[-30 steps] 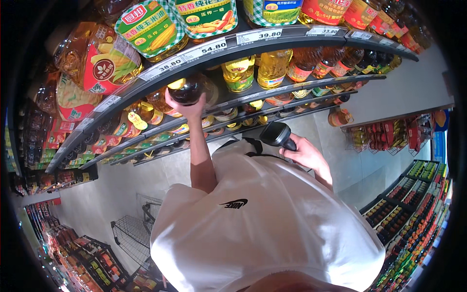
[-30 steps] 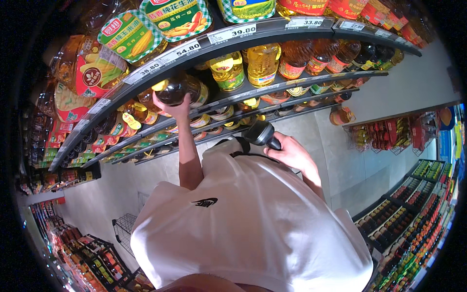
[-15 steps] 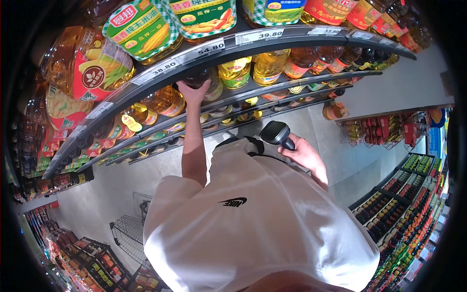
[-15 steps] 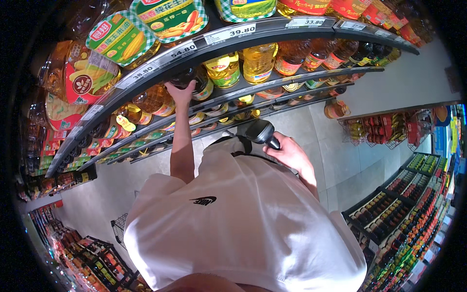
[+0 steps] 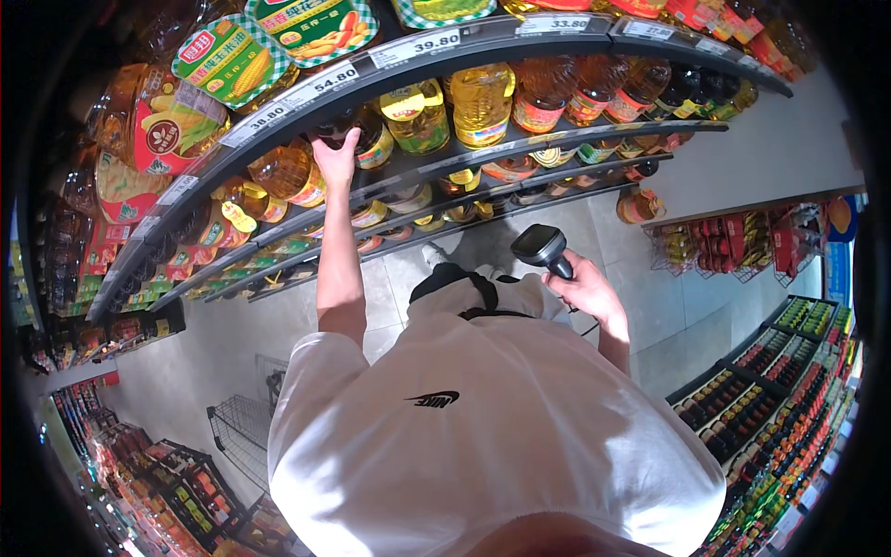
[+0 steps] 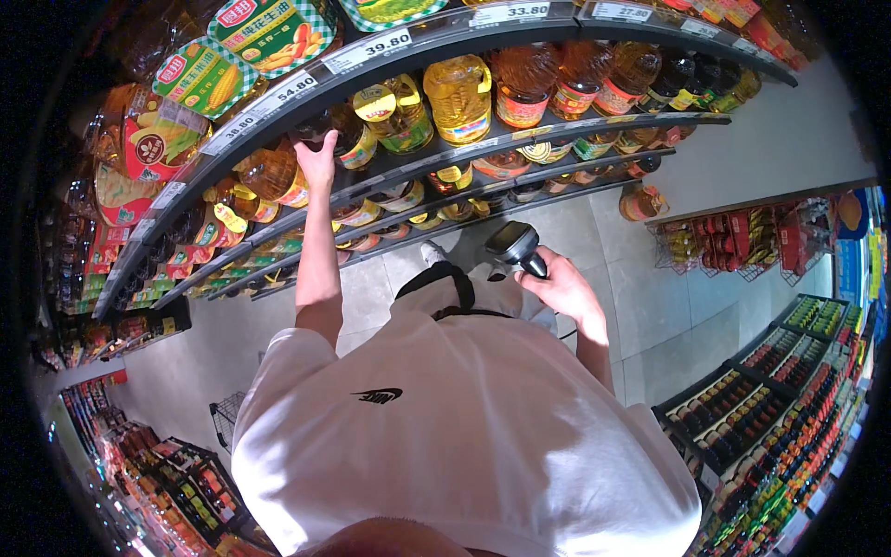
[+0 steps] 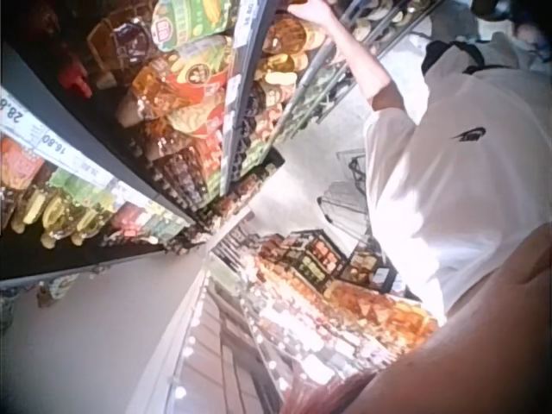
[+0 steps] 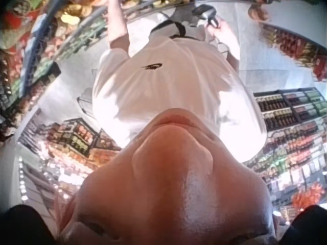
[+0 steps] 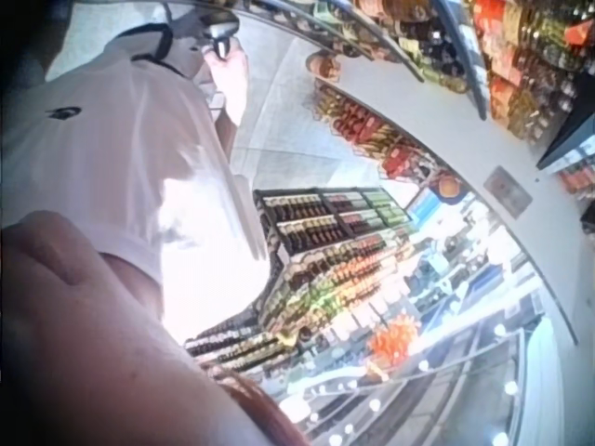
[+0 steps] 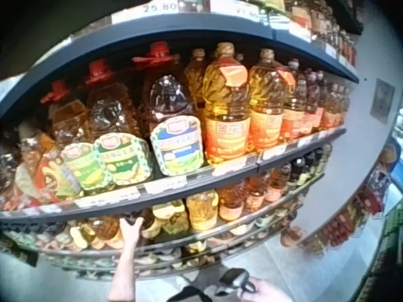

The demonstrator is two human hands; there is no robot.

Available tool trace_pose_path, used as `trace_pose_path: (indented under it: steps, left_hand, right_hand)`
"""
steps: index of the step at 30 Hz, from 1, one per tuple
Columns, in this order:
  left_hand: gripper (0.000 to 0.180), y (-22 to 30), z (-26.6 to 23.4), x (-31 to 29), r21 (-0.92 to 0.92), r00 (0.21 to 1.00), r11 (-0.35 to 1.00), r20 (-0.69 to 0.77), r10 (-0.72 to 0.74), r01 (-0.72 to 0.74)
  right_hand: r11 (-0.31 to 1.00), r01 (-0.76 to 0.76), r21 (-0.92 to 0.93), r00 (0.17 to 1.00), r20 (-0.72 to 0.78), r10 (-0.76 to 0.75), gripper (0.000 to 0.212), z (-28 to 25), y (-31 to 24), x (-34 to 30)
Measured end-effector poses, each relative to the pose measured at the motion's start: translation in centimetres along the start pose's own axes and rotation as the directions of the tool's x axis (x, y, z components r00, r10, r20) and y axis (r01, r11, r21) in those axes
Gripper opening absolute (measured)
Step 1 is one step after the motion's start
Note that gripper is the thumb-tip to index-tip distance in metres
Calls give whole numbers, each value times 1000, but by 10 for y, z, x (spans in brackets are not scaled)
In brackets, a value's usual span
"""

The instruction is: Scanning barcodes on various bottles of cooking oil using a handheld scanner and organizing them on supermarket shelves.

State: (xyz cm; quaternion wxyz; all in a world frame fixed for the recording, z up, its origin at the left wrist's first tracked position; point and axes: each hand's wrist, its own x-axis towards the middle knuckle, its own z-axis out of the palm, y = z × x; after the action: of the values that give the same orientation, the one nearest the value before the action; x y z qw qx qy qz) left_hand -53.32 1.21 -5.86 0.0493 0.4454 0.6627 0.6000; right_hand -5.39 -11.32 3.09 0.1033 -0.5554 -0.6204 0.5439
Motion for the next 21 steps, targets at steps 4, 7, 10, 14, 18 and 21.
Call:
trace_pose_path:
  steps: [4,7,10,14,18,21]
  left_hand:
    - [90,16,17,-42,325,980,945,-198,25,41]
    - [85,40,32,-81,167,998,985,-37,-41,46]
    - [88,59,59,-84,121,993,993,121,-6,-8]
    - [102,75,91,-68,267,999,963,-27,-30,37]
    - [104,95,107,-52,109,977,973,41,-211,205]
    - [101,78,123,-48,34,971,972,-68,-231,234]
  right_hand:
    - [999,-40,-22,999,22,40,35,-16,14,-13]
    - [999,-42,-10,999,33,42,33,-24,29,-22]
    - [1000,-13,-13,999,50,13,26,-30,42,-24]
    - [994,-93,51,994,71,89,32,-27,49,-22]
    - [999,29,37,999,29,-30,32,-21,50,-16]
    - [999,46,5,999,23,-47,31,-25,44,-17]
